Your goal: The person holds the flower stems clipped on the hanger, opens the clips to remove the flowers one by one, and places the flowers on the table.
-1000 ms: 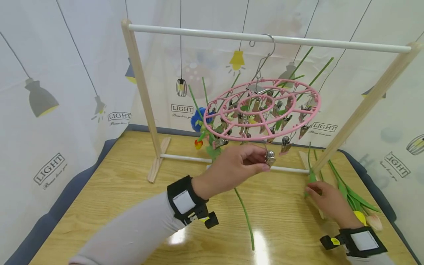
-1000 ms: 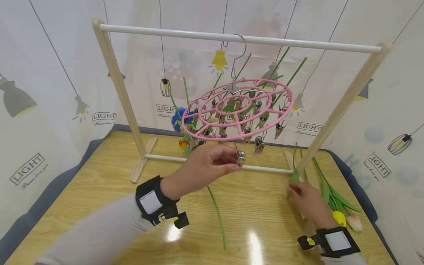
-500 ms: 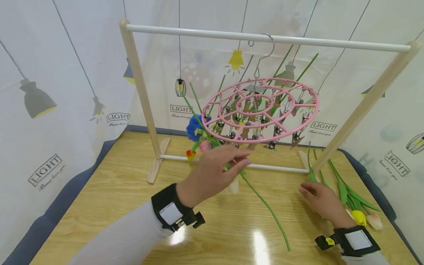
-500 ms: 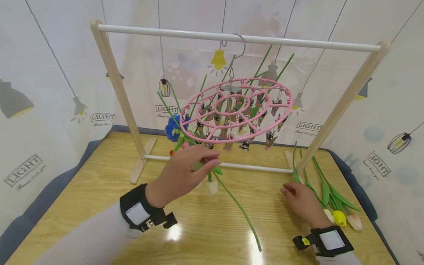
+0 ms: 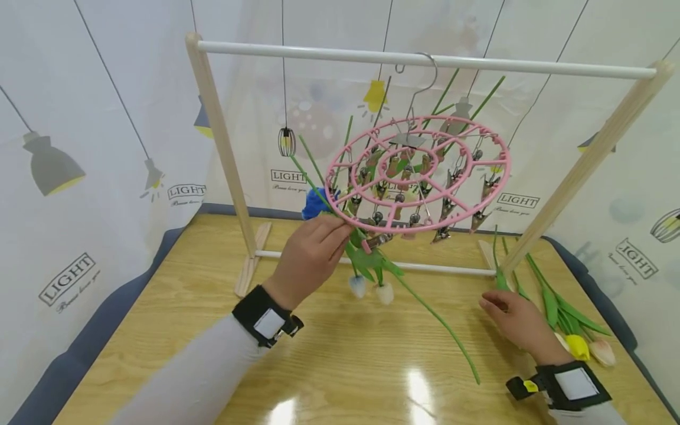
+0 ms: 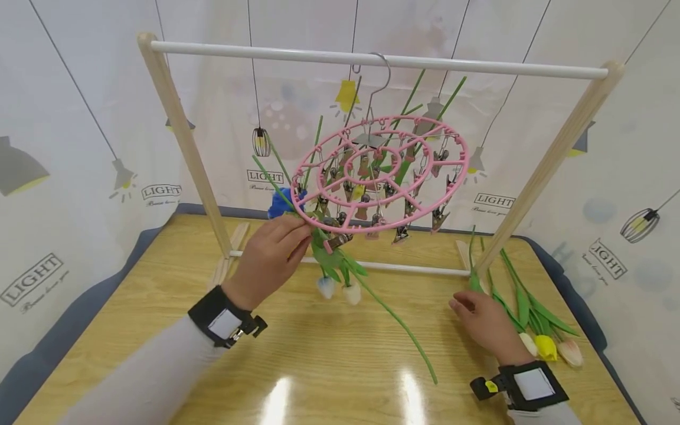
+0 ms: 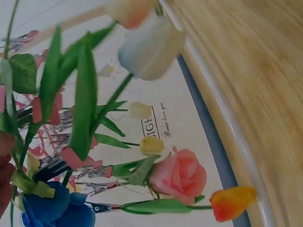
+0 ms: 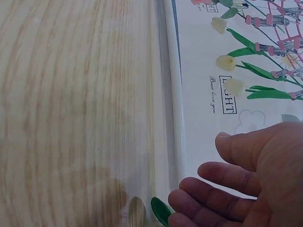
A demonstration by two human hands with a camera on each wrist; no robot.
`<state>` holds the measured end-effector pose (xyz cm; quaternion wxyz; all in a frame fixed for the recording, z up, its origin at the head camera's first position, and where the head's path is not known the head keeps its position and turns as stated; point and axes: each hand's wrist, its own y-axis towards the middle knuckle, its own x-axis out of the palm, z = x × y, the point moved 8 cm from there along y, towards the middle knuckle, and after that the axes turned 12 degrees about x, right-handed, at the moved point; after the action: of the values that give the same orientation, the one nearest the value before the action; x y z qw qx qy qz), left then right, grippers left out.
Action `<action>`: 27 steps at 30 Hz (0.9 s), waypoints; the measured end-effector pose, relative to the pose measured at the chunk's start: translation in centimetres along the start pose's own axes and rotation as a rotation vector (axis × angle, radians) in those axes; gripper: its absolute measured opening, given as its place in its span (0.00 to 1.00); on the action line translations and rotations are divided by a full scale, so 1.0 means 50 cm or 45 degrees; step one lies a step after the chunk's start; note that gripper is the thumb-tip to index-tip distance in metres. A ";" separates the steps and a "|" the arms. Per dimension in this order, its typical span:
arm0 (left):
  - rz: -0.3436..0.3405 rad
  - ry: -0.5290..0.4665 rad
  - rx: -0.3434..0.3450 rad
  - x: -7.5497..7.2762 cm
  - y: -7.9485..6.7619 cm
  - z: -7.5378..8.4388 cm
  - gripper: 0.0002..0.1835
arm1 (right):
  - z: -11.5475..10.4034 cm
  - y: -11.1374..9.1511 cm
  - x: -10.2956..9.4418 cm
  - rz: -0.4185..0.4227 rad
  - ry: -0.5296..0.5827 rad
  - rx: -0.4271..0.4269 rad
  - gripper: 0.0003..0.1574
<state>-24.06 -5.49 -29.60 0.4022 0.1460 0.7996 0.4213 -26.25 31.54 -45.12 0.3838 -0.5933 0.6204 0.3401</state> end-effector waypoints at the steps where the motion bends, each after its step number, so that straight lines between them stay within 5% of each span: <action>1: -0.012 0.039 0.011 0.004 0.000 0.003 0.13 | 0.000 0.000 0.001 0.000 0.000 0.000 0.33; 9: -0.093 0.198 0.059 0.029 0.003 0.014 0.10 | -0.004 -0.005 0.002 0.024 0.013 -0.017 0.31; 17: -0.123 0.206 0.105 0.028 0.004 0.023 0.10 | -0.038 -0.025 -0.032 0.011 0.101 -0.050 0.32; 27: -0.178 0.181 0.125 0.028 0.001 0.034 0.08 | -0.212 -0.118 -0.146 0.009 0.223 -0.169 0.21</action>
<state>-23.66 -3.69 -30.83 0.3651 0.0791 0.8541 0.3618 -21.14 25.31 -33.47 0.2868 -0.6428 0.6296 0.3288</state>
